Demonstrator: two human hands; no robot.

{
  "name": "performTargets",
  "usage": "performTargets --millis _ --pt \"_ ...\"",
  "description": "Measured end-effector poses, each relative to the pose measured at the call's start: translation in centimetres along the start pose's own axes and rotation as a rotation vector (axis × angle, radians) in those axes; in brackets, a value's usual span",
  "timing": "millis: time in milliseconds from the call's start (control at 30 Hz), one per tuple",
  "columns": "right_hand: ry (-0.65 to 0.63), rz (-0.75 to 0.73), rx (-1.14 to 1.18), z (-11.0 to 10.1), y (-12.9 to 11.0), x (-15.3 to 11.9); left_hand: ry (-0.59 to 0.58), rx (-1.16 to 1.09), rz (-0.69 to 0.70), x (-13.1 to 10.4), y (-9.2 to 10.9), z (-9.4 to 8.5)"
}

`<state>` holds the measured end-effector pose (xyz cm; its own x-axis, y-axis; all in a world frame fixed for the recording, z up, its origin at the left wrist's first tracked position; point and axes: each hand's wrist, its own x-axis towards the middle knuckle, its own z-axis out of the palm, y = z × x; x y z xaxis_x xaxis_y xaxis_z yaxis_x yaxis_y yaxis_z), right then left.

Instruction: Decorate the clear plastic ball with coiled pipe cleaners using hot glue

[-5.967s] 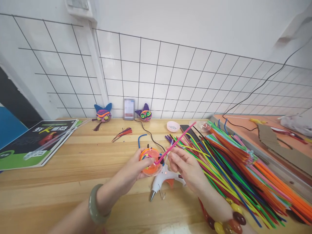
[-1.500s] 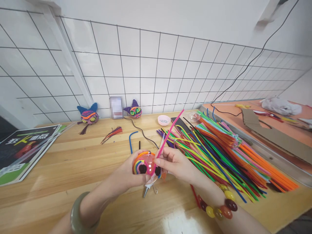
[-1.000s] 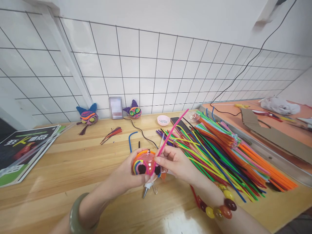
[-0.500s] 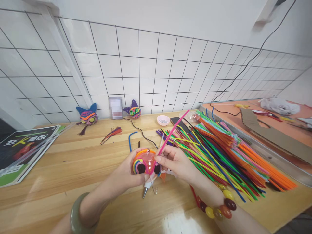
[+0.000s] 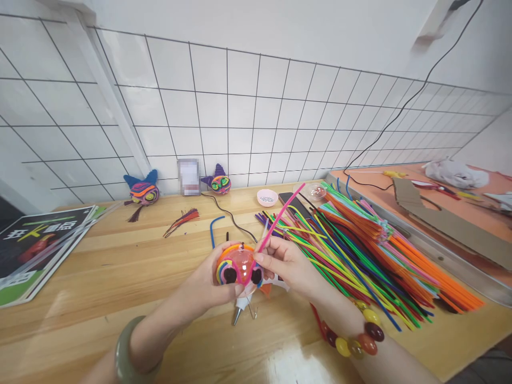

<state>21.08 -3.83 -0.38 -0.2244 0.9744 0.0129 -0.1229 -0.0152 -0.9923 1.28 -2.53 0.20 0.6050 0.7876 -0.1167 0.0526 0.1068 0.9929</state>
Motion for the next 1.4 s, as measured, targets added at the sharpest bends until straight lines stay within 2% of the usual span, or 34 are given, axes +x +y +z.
performTargets --millis 300,700,900,1233,1400 --pt "0.058 0.001 0.019 0.3 -0.1 -0.1 0.004 -0.035 0.032 0.2 -0.4 -0.1" --pt "0.123 -0.082 -0.033 0.4 0.7 -0.2 -0.003 -0.090 0.035 0.2 -0.6 -0.2" --pt "0.138 -0.047 0.004 0.7 0.3 -0.3 0.022 -0.101 0.019 0.1 -0.4 0.0" --pt "0.039 -0.071 0.094 1.0 0.2 -0.1 0.045 -0.096 0.007 0.0 -0.3 0.0" --pt "0.059 -0.109 0.091 1.1 0.2 -0.1 0.053 -0.055 0.026 0.0 0.3 0.2"
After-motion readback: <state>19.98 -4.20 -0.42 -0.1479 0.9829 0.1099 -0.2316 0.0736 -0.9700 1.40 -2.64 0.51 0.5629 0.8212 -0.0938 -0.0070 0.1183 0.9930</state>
